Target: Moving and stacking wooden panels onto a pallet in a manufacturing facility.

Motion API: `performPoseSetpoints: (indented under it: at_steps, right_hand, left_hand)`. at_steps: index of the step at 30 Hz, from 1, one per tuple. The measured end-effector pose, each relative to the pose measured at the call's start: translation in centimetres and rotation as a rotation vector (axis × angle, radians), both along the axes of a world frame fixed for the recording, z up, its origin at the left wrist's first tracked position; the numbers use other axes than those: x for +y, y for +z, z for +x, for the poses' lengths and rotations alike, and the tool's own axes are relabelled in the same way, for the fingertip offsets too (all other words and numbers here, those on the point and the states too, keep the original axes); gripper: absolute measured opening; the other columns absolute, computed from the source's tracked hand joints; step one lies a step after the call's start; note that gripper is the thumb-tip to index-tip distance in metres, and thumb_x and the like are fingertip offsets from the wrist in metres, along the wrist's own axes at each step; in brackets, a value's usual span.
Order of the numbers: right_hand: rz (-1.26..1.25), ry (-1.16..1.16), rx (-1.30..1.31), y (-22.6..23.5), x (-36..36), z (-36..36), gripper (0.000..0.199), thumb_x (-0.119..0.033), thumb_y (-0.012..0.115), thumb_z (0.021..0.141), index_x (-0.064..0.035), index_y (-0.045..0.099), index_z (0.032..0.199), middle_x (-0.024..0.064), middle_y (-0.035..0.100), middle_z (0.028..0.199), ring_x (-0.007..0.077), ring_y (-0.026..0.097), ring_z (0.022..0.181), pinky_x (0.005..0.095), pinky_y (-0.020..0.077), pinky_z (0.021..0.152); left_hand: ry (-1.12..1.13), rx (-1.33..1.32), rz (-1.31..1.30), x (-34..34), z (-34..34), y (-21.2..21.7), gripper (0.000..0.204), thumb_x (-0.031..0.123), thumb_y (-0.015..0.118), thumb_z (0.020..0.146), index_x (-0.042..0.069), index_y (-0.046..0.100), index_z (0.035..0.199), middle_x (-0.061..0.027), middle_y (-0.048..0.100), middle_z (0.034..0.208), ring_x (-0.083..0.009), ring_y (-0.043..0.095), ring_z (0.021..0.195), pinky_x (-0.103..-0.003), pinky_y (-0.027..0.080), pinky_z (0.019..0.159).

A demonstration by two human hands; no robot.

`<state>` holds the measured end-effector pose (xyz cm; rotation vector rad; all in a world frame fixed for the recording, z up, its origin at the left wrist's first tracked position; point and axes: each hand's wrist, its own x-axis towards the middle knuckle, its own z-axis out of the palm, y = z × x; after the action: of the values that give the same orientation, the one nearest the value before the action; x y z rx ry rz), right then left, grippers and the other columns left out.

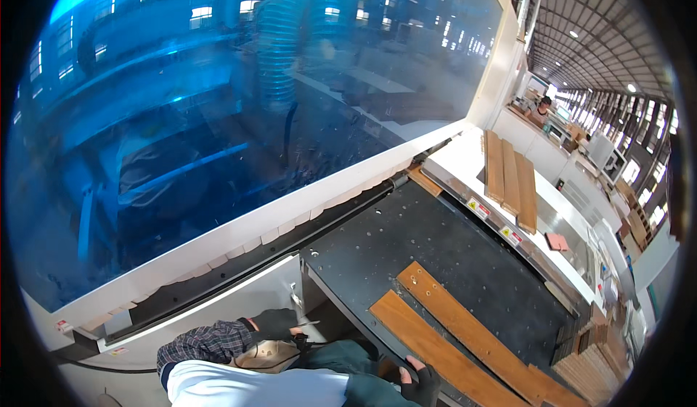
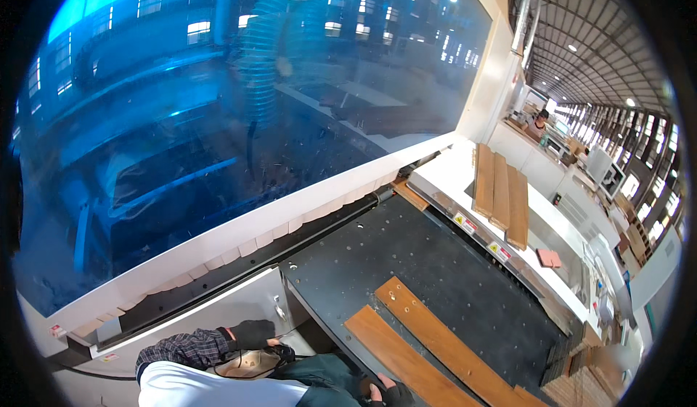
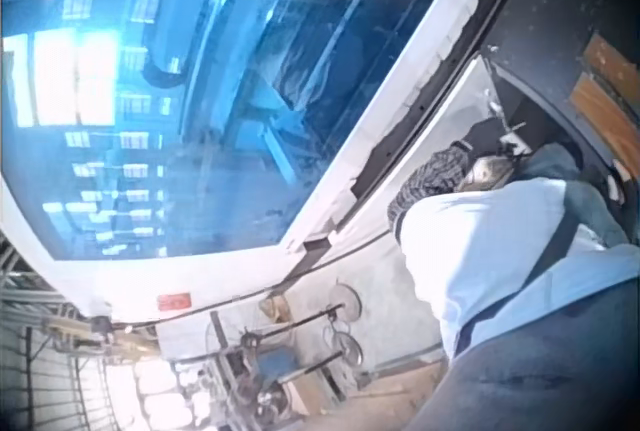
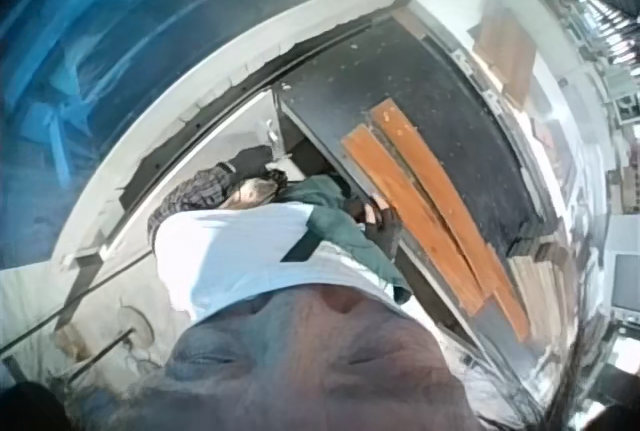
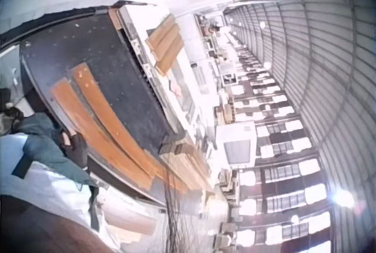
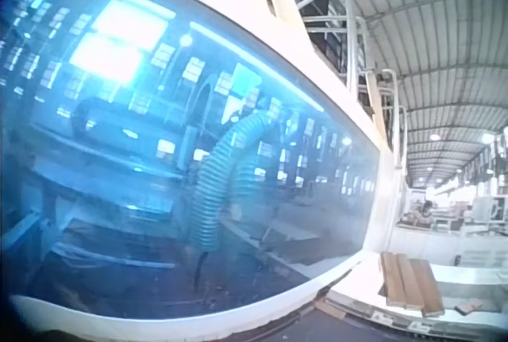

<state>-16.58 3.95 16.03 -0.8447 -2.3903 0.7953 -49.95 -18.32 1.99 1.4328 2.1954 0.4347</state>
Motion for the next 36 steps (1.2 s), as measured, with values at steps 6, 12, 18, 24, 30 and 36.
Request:
performPoseSetpoints:
  at_steps: [6, 12, 18, 24, 30, 36]
  right_hand:
    - [0.009, 0.252, 0.16, -1.0, -0.4, -3.2, 0.082, -0.026, 0.086, 0.075, -0.0034, 0.044, 0.142, 0.0224, 0.06, 0.125, 0.0363, 0.064, 0.106, 0.0427, 0.0515, 0.09]
    - [-0.184, 0.16, 0.553, -0.8, -1.9, -6.6, 0.09, -0.021, 0.083, 0.079, -0.0021, 0.031, 0.15, 0.0234, 0.053, 0.135, 0.0354, 0.057, 0.123, 0.0406, 0.0461, 0.101]
    - [-0.283, 0.03, 0.665, -0.8, 0.1, -1.2, 0.07, -0.011, 0.073, 0.086, -0.002, 0.037, 0.145, 0.016, 0.058, 0.119, 0.0241, 0.06, 0.107, 0.0384, 0.0479, 0.092]
    - [-0.142, -0.431, 0.55, 1.2, 0.9, 14.2, 0.058, -0.017, 0.065, 0.095, -0.0035, 0.042, 0.146, 0.0004, 0.058, 0.095, 0.0082, 0.055, 0.076, 0.025, 0.0464, 0.067]
    - [-0.666, -0.34, 0.078, -0.8, -3.9, 14.7, 0.053, -0.035, 0.064, 0.098, -0.0027, 0.052, 0.138, 0.0098, 0.067, 0.106, 0.0184, 0.063, 0.094, 0.0344, 0.0505, 0.084]
    - [-0.681, -0.471, 0.138, -2.0, -2.2, 12.5, 0.049, -0.042, 0.065, 0.096, -0.0014, 0.062, 0.123, 0.017, 0.07, 0.1, 0.0226, 0.066, 0.093, 0.0367, 0.0516, 0.083]
  left_hand:
    - [-0.122, -0.383, 0.55, 9.7, 4.5, 16.2, 0.024, 0.022, 0.06, 0.099, 0.003, 0.064, 0.085, -0.0081, 0.064, 0.076, -0.0215, 0.064, 0.071, -0.034, 0.049, 0.067]
    - [-0.405, -0.677, 0.589, 16.3, 10.0, 26.0, 0.022, 0.017, 0.054, 0.101, 0.001, 0.062, 0.088, -0.0075, 0.064, 0.08, -0.0178, 0.062, 0.075, -0.031, 0.048, 0.069]
    - [-0.763, -0.838, 0.499, 22.2, 14.7, 24.7, 0.017, 0.013, 0.054, 0.1, 0.002, 0.066, 0.098, -0.0069, 0.065, 0.093, -0.0171, 0.062, 0.08, -0.03, 0.048, 0.072]
    - [-0.84, -0.234, 0.461, 31.8, 6.1, 19.9, 0.094, 0.058, 0.072, 0.081, 0.0, 0.039, 0.148, -0.0303, 0.047, 0.139, -0.0401, 0.046, 0.132, -0.046, 0.038, 0.108]
    - [-1.011, 0.49, -0.078, 31.5, 7.2, 15.8, 0.144, 0.08, 0.08, 0.048, 0.004, 0.023, 0.156, -0.043, 0.019, 0.152, -0.0591, 0.019, 0.142, -0.061, 0.019, 0.117]
    - [-1.038, 0.483, -0.089, 35.3, 7.1, 15.3, 0.144, 0.08, 0.081, 0.046, 0.008, 0.023, 0.157, -0.044, 0.013, 0.153, -0.0599, 0.009, 0.144, -0.063, 0.014, 0.118]
